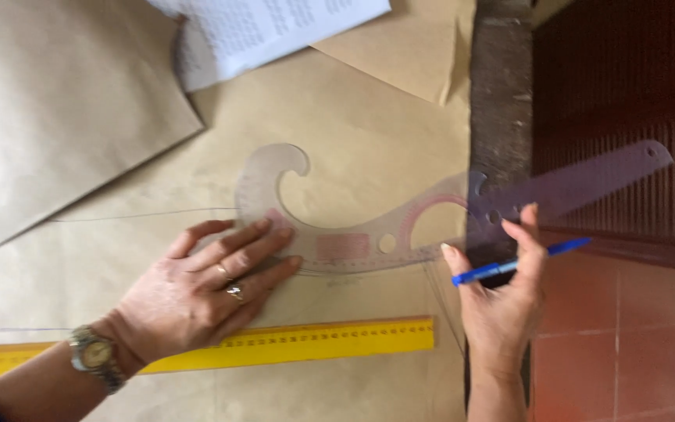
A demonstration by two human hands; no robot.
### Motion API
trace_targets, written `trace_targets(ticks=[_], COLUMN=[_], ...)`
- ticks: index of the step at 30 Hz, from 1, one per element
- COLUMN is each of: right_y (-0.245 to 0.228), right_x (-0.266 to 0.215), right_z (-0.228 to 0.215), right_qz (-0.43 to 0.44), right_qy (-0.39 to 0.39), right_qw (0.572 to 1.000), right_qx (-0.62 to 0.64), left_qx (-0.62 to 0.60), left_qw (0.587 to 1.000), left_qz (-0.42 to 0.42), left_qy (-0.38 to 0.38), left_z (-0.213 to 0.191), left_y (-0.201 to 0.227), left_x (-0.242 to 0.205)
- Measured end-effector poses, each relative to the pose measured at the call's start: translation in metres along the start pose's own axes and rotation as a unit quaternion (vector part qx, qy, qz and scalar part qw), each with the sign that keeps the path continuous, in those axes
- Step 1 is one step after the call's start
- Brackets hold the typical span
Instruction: The person uses a French curve ruler and a yellow straight ruler to draw curved and straight lines on a large sheet of brown paper. They hold the rulers in place with one hand while drawing with a blue pen in the other, creating a garment pattern.
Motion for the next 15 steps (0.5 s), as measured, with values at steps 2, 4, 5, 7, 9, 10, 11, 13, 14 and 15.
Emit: trace_targets(ticks=[2,4,5,7,9,10,11,13,14,15], right_y=[0.002,0.008,0.004,0.000,-0.003,-0.003,-0.005,-0.003,-0.004,-0.004], right_x=[-0.001,-0.003,-0.002,-0.001,-0.001,-0.001,-0.001,-0.001,-0.001,-0.001], right_z=[0.001,0.001,0.003,0.004,0.004,0.003,0.003,0.002,0.002,0.003], right_qz=[0.002,0.021,0.018,0.016,0.012,0.013,0.011,0.031,0.030,0.031], right_qy=[0.004,0.000,-0.001,0.005,0.004,0.005,0.004,0.002,0.001,-0.001], right_qw=[1.000,0.999,0.999,1.000,1.000,1.000,1.000,0.999,0.999,0.999], right_qx=[0.002,-0.033,-0.027,0.025,0.014,0.000,0.002,-0.026,-0.026,-0.026], left_qx=[0.009,-0.020,-0.014,-0.027,-0.031,-0.039,-0.037,-0.038,-0.038,-0.038], left_qw=[1.000,1.000,1.000,0.999,0.999,0.998,0.998,0.998,0.998,0.998], left_qz=[0.003,0.010,0.007,0.012,0.012,0.015,0.013,0.014,0.013,0.015], left_qy=[0.002,0.013,0.012,0.025,0.032,0.039,0.039,0.040,0.041,0.039], left_z=[-0.001,-0.007,-0.007,-0.009,-0.010,-0.012,-0.011,-0.009,-0.009,-0.008], left_y=[-0.001,0.000,-0.002,-0.001,-0.002,-0.002,-0.003,-0.003,-0.003,-0.003], left_x=[0.000,0.001,0.001,-0.001,-0.002,-0.002,-0.003,-0.004,-0.005,-0.005])
Point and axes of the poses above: each hand's wrist, its own x-axis towards the middle knuckle, its own z-axis out of the palm, y = z × x, the point moved 10 cm from there along x, towards the middle knuckle, and after that the axes turned 8 degrees about -z, right-handed, at the moved point
